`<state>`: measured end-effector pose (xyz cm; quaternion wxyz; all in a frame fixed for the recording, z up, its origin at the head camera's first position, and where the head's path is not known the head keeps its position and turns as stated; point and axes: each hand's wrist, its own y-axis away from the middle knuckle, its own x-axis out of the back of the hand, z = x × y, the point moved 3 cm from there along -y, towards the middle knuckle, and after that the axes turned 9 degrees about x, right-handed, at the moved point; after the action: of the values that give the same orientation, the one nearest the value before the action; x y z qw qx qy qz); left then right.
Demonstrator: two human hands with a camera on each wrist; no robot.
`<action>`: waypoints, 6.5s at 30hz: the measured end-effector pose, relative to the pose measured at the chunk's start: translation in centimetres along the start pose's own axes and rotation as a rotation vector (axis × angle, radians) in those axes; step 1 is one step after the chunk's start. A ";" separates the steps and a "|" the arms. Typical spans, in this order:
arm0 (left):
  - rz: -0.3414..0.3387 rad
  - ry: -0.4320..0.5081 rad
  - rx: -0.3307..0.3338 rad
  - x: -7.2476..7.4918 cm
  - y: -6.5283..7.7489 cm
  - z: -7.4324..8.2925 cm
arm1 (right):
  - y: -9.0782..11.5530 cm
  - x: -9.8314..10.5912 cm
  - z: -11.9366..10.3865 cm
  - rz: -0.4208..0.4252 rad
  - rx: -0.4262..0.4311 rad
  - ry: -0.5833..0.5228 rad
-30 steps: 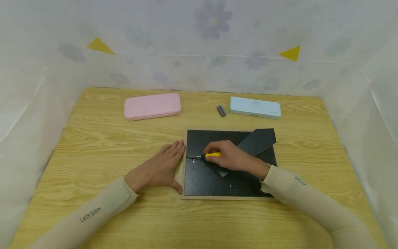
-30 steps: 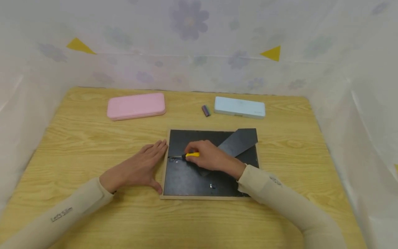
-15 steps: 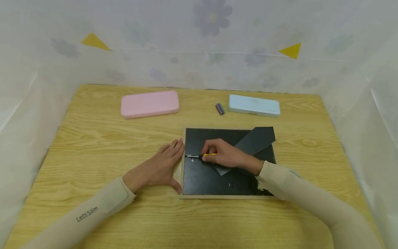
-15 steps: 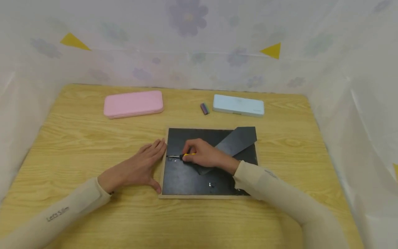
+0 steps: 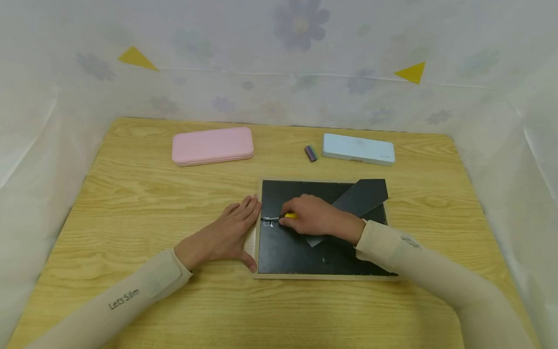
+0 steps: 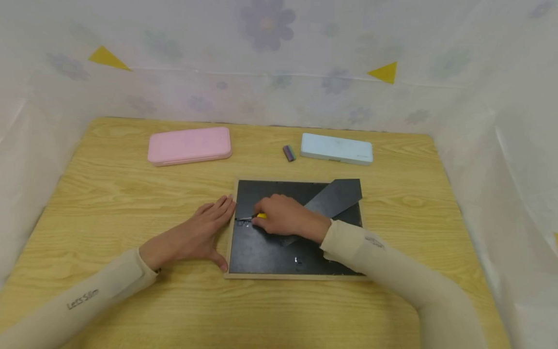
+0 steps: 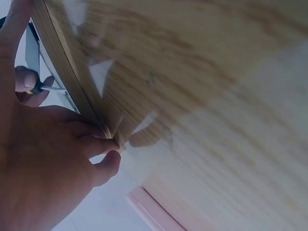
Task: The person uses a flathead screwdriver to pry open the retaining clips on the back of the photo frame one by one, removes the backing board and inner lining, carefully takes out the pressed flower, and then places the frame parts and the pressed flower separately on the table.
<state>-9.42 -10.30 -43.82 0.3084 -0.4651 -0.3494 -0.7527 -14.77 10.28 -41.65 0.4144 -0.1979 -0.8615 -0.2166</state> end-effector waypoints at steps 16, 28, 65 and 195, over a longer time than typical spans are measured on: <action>-0.015 0.021 0.010 0.1 0.1 0.1 | -1.9 2.3 -4.9 -0.082 0.237 0.586; 0.016 0.065 -0.026 0.2 0.2 0.0 | -4.1 3.2 -7.6 -0.153 0.132 0.430; 0.022 0.031 -0.040 0.1 0.0 -0.4 | -5.4 3.9 -9.0 -0.256 0.055 0.508; -0.029 0.001 -0.155 -0.2 1.2 -0.1 | 4.4 -2.3 -0.6 0.175 -0.015 -0.049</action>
<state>-8.44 -11.01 -43.70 0.2608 -0.4822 -0.2967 -0.7819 -10.77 13.29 -42.25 0.4092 -0.2809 -0.8490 -0.1810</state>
